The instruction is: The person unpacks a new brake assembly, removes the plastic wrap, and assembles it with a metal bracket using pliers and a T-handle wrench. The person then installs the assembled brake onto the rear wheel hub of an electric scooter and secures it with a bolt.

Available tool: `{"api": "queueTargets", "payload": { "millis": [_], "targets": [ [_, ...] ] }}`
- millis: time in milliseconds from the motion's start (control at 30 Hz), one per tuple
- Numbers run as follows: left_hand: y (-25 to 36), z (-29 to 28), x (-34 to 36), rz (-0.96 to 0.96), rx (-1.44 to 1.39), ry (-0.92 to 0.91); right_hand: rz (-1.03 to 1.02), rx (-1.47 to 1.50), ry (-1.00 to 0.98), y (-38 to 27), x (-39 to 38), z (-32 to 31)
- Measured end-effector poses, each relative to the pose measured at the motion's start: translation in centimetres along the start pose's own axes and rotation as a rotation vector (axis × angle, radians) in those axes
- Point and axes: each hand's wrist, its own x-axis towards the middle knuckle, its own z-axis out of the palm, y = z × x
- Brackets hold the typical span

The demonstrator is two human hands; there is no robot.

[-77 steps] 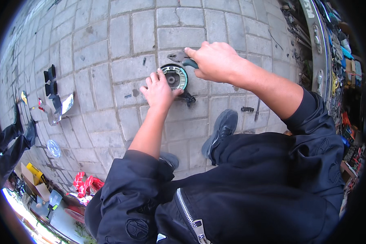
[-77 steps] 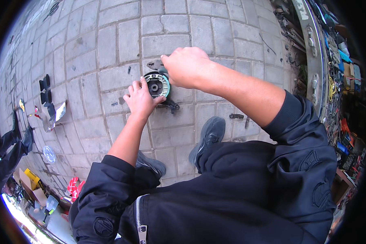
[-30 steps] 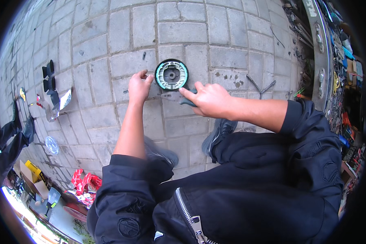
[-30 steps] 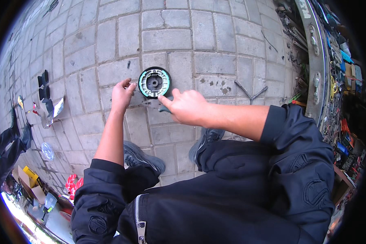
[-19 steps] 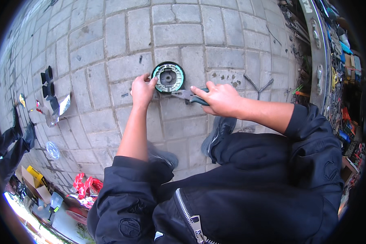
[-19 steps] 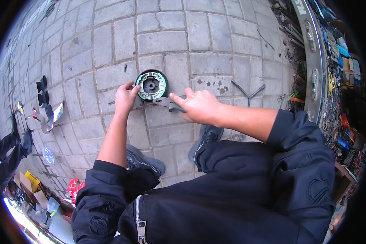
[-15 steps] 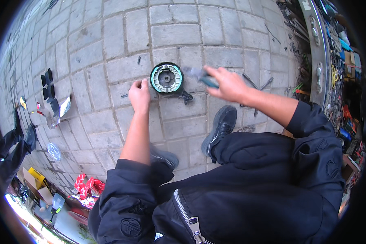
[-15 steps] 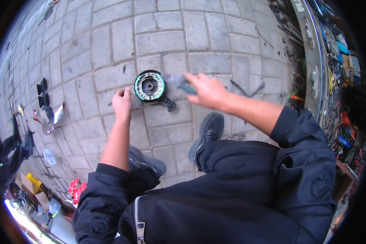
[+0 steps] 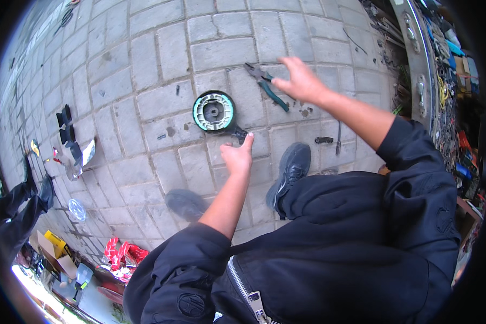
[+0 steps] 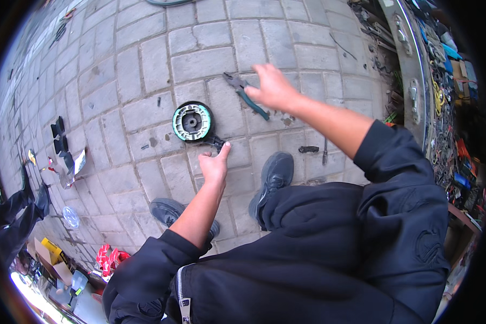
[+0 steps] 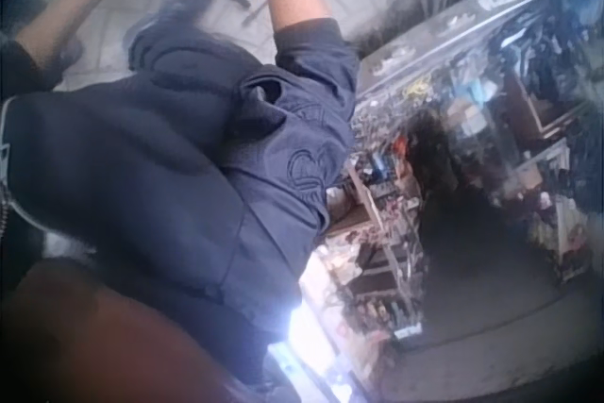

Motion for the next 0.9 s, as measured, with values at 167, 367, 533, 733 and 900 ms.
{"api": "queueTargets", "payload": {
  "millis": [167,367,533,733,900],
  "targets": [
    [2.5,2.5,-0.5,-0.128,0.004,0.09,0.004,0.047,0.099,4.8,-1.8,-7.3],
    [2.6,2.1,-0.5,-0.083,0.076,0.099,0.164,-0.061,-0.042,4.8,-6.1,1.1],
    [6.2,-2.1,-1.3,-0.041,-0.216,0.024,0.102,-0.209,0.001,3.0,-1.5,6.4],
    [12.2,-10.6,-3.5,-0.278,-0.604,-0.406,0.099,-0.268,-0.164,2.5,0.8,6.3],
    [12.0,-10.7,-2.2,-0.251,-0.781,-0.775,0.138,-0.259,0.177,4.5,2.2,3.3]
  ]
}}
